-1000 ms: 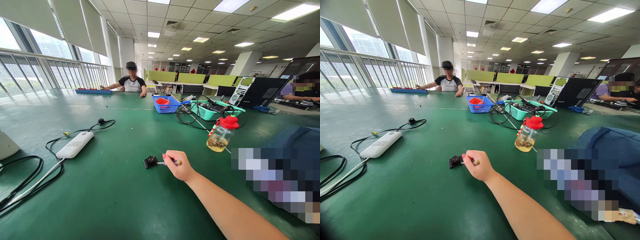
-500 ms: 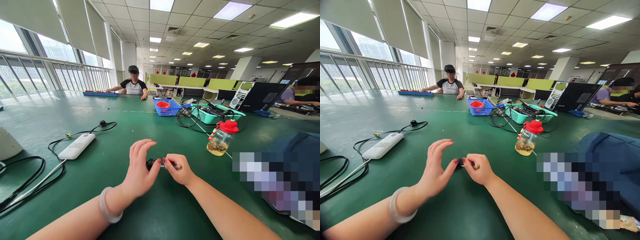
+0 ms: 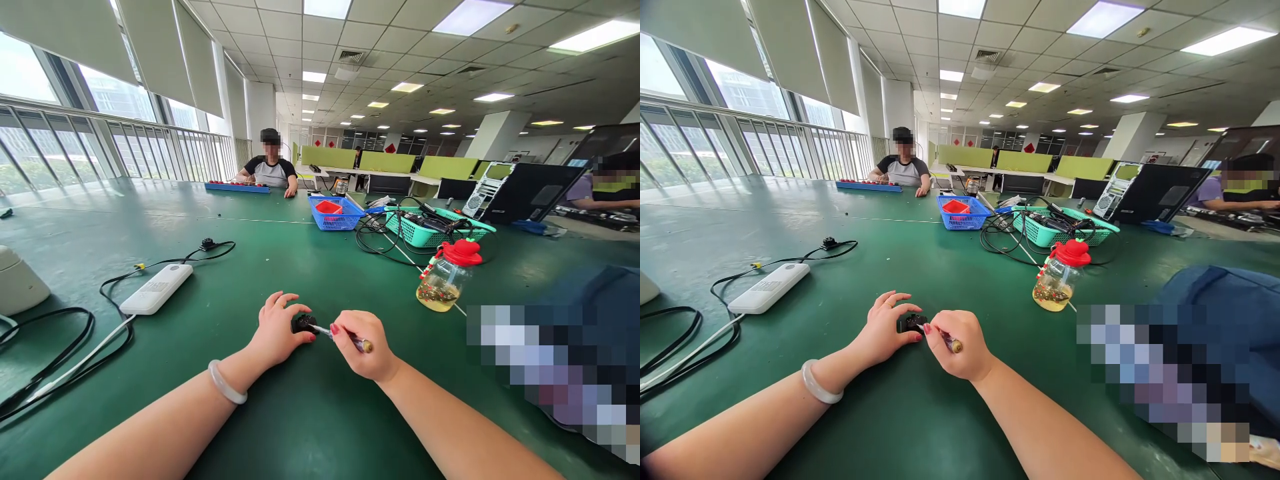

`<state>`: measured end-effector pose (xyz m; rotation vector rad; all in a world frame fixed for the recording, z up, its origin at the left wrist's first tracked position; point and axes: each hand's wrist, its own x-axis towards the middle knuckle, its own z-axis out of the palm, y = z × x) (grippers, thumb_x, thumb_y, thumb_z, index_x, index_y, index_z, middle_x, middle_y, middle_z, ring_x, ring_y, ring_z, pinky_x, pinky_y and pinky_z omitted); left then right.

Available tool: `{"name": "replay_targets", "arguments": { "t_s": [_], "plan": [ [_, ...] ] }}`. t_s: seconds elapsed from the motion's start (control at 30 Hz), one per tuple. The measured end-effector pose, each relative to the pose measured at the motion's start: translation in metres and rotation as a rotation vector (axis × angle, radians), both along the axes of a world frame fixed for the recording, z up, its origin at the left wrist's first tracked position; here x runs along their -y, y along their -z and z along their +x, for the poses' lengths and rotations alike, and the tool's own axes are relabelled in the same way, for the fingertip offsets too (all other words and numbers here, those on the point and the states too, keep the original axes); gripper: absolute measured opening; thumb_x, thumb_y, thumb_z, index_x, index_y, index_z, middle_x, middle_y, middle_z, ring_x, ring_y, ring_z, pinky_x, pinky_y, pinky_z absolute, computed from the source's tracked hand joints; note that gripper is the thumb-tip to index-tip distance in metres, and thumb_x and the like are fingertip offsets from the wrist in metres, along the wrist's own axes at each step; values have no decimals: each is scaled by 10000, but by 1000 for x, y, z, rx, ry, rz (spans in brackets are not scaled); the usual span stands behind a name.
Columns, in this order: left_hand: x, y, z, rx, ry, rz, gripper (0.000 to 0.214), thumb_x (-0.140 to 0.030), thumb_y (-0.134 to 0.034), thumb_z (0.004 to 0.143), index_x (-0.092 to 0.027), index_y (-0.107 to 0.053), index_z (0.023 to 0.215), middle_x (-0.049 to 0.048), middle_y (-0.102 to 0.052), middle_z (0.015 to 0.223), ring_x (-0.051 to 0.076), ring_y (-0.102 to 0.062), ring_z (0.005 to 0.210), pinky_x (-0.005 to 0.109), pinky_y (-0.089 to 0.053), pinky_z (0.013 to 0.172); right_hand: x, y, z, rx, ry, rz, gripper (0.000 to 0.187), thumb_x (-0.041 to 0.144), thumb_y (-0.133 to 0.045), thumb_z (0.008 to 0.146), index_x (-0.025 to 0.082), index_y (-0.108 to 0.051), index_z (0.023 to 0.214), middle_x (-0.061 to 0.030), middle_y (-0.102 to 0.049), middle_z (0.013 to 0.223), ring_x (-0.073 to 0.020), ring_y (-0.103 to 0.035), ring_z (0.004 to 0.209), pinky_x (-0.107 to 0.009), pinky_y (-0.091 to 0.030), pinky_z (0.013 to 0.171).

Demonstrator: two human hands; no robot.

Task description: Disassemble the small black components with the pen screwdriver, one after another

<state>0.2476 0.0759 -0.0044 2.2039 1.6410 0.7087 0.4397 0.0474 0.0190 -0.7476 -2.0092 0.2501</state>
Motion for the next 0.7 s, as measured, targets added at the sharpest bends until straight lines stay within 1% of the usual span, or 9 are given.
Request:
{"name": "replay_targets", "arguments": {
  "t_s": [0.07, 0.17, 0.33, 0.43, 0.6, 0.7],
  "plan": [
    [0, 1, 0, -2, 5, -18, 380, -338, -785, 693, -323, -685, 1059, 42, -525, 1363, 361, -269, 1386, 607, -272, 1116, 0, 0, -1, 44, -29, 58, 295, 237, -437, 895, 209, -408, 603, 30, -426, 516, -102, -348, 474, -255, -299, 501],
    [-1, 2, 0, -1, 8, -37, 332, -343, -760, 721, -313, -691, 1045, 47, -536, 1349, 356, -283, 1377, 595, -284, 1114, 0, 0, -2, 98, -46, 110, 274, 214, -439, 888, 210, -417, 615, 27, -443, 525, -107, -358, 479, -262, -296, 508],
    [-1, 2, 0, 7, 7, -43, 347, -305, -745, 717, -297, -678, 1057, 49, -547, 1330, 350, -306, 1357, 581, -284, 1120, 5, -2, -4, 154, -54, 193, 278, 189, -432, 879, 211, -406, 603, 27, -421, 506, -113, -339, 471, -268, -280, 503],
    [-2, 1, 0, 1, 6, -59, 320, -292, -743, 706, -277, -683, 1021, 52, -554, 1318, 348, -312, 1348, 572, -284, 1119, 5, -2, -5, 254, -51, 289, 292, 184, -441, 868, 208, -414, 577, 25, -416, 505, -113, -328, 473, -265, -266, 501],
    [-1, -1, 2, -4, -2, -61, 285, -249, -727, 709, -277, -692, 990, 41, -588, 1256, 321, -363, 1310, 528, -319, 1105, 7, 2, -12, 411, -59, 509, 304, 215, -469, 875, 193, -480, 571, 19, -437, 520, -116, -329, 484, -273, -219, 503],
    [-1, 0, 2, 3, 0, -51, 291, -241, -726, 705, -277, -688, 991, 37, -600, 1242, 317, -377, 1301, 523, -326, 1101, 13, 5, -19, 534, -75, 548, 288, 243, -503, 866, 190, -498, 584, 14, -451, 539, -124, -351, 505, -281, -209, 511]
  ]
}}
